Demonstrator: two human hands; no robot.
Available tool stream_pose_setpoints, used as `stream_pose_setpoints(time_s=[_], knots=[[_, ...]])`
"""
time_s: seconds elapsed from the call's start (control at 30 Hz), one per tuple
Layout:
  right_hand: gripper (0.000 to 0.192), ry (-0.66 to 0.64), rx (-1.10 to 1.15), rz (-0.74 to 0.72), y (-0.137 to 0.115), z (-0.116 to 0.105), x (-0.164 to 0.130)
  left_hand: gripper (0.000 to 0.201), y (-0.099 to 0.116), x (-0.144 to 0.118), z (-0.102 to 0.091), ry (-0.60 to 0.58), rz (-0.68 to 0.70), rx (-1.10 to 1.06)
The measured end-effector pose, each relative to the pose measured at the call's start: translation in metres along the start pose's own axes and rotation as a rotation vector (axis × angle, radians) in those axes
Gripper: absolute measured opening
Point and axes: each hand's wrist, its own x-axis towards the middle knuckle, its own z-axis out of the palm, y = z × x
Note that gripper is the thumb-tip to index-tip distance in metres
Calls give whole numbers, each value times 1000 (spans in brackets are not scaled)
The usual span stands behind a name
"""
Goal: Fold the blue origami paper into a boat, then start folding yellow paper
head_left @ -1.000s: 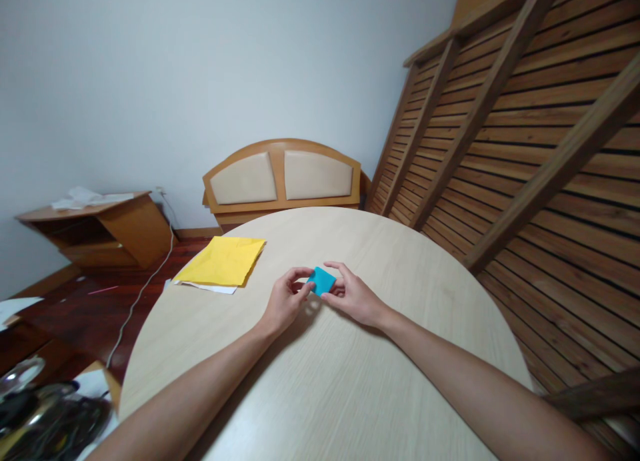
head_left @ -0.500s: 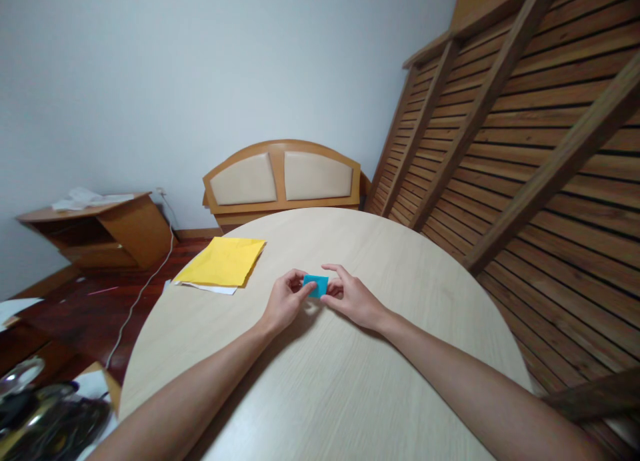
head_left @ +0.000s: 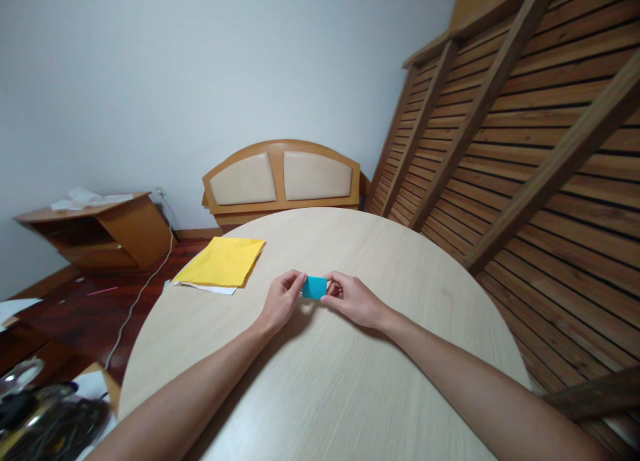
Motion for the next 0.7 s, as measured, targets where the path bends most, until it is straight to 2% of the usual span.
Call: stream_pose_setpoints(time_s=[0.17,0.4,0.6,0.7], knots=[[21,-27,34,-13,1,-1,-2,40,-1,-2,3,-27,42,2],[14,-11,-53,23,4,-2,-1,35,-1,-5,5,-158,89,114],[16,33,-42,-6,-2,-4,-1,39,-2,-6,5,-166,73,117],[18,10,-81,-33,1,-4,-1,40,0,-7,4,-198,78,150]])
